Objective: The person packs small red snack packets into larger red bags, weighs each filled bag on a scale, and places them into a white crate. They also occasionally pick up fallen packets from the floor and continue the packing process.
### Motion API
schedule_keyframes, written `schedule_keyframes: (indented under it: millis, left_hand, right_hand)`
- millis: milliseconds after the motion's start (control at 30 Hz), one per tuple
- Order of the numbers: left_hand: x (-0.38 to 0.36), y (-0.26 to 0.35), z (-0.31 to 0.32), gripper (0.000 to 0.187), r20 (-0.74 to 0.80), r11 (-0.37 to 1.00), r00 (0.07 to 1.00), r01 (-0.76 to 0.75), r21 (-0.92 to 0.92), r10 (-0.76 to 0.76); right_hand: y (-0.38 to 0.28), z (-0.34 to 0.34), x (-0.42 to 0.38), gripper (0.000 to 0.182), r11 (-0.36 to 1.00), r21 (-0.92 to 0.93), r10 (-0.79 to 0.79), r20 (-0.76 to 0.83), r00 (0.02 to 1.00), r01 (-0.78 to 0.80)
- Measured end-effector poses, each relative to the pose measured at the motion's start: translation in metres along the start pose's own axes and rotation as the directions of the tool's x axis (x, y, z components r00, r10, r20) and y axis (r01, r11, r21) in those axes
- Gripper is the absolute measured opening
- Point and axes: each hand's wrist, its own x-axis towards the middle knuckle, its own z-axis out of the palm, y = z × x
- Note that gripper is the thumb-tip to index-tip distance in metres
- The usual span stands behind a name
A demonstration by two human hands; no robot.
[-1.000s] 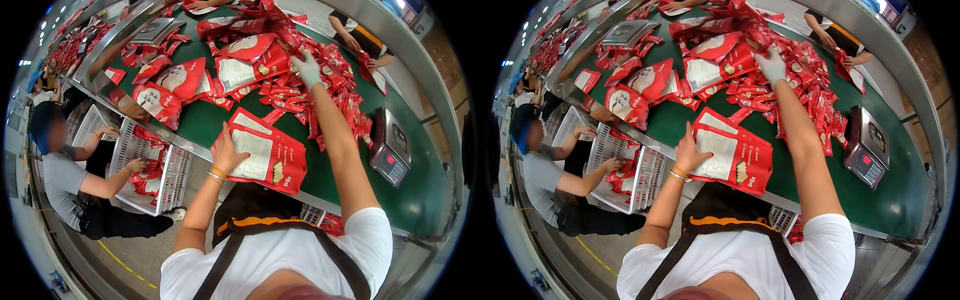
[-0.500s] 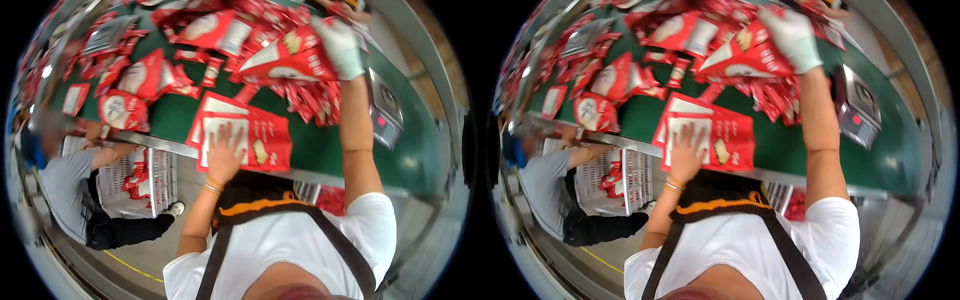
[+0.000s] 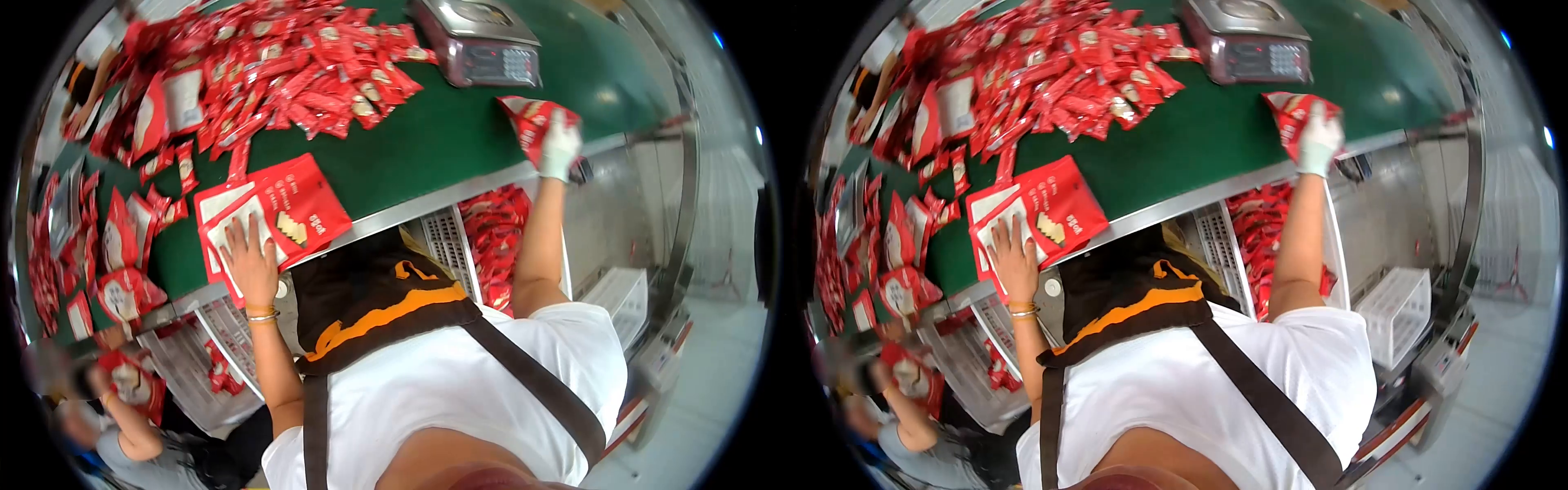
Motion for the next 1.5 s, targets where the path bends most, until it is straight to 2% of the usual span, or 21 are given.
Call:
schedule_keyframes:
  millis: [33,67,133,200,267,333,367,400,467,533,567,733,800,833,933,1067,1133,1267,1333,1400,1500]
  left_hand:
    - [0.000,-0.001,0.003,0.059,0.008,1.000,1.000,-0.004,0.013,0.004]
    - [0.000,-0.002,0.003,0.058,0.024,1.000,1.000,-0.005,0.017,0.004]
    - [0.001,-0.004,0.004,0.056,0.039,0.999,0.999,-0.017,0.040,0.015]
    - [0.001,-0.007,0.007,0.055,0.055,0.998,0.998,-0.034,0.044,0.032]
    - [0.002,-0.010,0.006,0.054,0.078,0.998,0.996,-0.046,0.045,0.043]
    - [0.001,-0.010,0.006,0.054,0.060,0.999,0.997,-0.041,0.027,0.039]
    - [0.001,-0.009,0.006,0.054,0.062,0.999,0.998,-0.031,0.026,0.030]
    - [0.002,-0.008,0.006,0.054,0.062,0.999,0.997,-0.037,0.026,0.035]
    - [0.002,-0.008,0.007,0.054,0.054,0.999,0.998,-0.030,0.038,0.027]
    - [0.002,-0.007,0.006,0.054,0.060,0.999,0.998,-0.033,0.030,0.031]
    - [0.003,-0.009,0.005,0.054,0.067,0.999,0.997,-0.035,0.026,0.033]
    - [0.002,-0.006,0.005,0.057,0.001,0.997,0.999,-0.048,0.059,0.048]
    - [0.002,-0.005,0.004,0.057,-0.018,0.998,0.999,-0.049,0.038,0.050]
    - [0.003,-0.005,0.005,0.057,-0.025,0.999,0.999,-0.042,0.027,0.042]
    - [0.002,-0.004,0.004,0.056,-0.042,0.997,0.996,-0.074,0.024,0.075]
    - [0.003,-0.003,0.002,0.056,-0.022,0.993,0.993,-0.118,0.021,0.118]
    - [0.006,-0.003,0.000,0.056,-0.004,0.992,0.992,-0.123,0.027,0.123]
    - [0.002,0.001,0.005,0.057,-0.059,0.990,0.988,-0.142,0.014,0.143]
    - [0.003,-0.003,0.003,0.057,-0.052,0.990,0.988,-0.142,0.020,0.142]
    - [0.003,-0.005,0.006,0.056,-0.051,0.991,0.990,-0.134,0.025,0.135]
    - [0.001,-0.002,0.002,0.056,-0.053,0.991,0.990,-0.131,-0.002,0.131]
  right_hand:
    - [0.044,0.022,-0.011,0.055,0.993,0.082,-0.075,-0.147,0.986,0.088]
    - [0.064,0.030,-0.028,0.057,0.907,0.310,0.290,0.031,0.957,-0.285]
    - [0.067,0.028,-0.059,0.054,0.957,0.281,0.060,0.064,0.996,-0.076]
    - [0.060,0.004,-0.072,0.049,0.846,0.256,0.285,0.524,0.803,-0.468]
    - [0.023,-0.022,-0.084,0.041,0.724,0.541,0.022,0.603,0.797,-0.429]
    - [0.048,-0.021,-0.091,0.038,0.877,0.433,-0.011,0.454,0.891,-0.209]
    - [0.058,-0.017,-0.093,0.035,0.994,0.087,0.023,0.411,0.911,-0.065]
    - [0.068,-0.010,-0.093,0.033,0.958,-0.279,0.034,0.359,0.933,0.072]
    - [0.085,0.010,-0.088,0.032,0.859,-0.511,0.285,0.490,0.824,0.006]
    - [0.142,0.057,-0.084,0.037,0.933,-0.288,-0.204,0.070,0.976,0.216]
    - [0.142,0.056,-0.084,0.037,0.936,-0.273,-0.209,0.078,0.975,0.223]
    - [0.068,0.030,-0.076,0.040,0.934,-0.341,0.273,0.504,0.820,-0.101]
    - [0.062,0.030,-0.076,0.039,0.851,-0.511,0.320,0.686,0.654,0.120]
    - [0.057,0.026,-0.079,0.038,0.727,-0.566,0.318,0.780,0.539,0.390]
    - [0.063,0.018,-0.141,0.064,0.897,-0.352,-0.051,0.519,0.853,0.268]
    - [0.018,-0.003,-0.171,0.061,0.864,-0.449,0.028,0.497,0.868,0.229]
    - [-0.003,-0.009,-0.180,0.056,0.841,-0.225,-0.168,0.757,0.632,0.492]
    - [-0.030,0.048,-0.190,0.048,0.820,0.079,-0.518,0.524,0.676,0.567]
    - [-0.027,0.062,-0.191,0.044,0.792,0.048,-0.549,0.494,0.675,0.609]
    - [-0.017,0.049,-0.184,0.035,0.880,0.153,-0.469,0.427,0.773,0.450]
    - [0.026,0.027,-0.175,0.022,0.929,-0.016,-0.361,0.182,0.915,0.370]
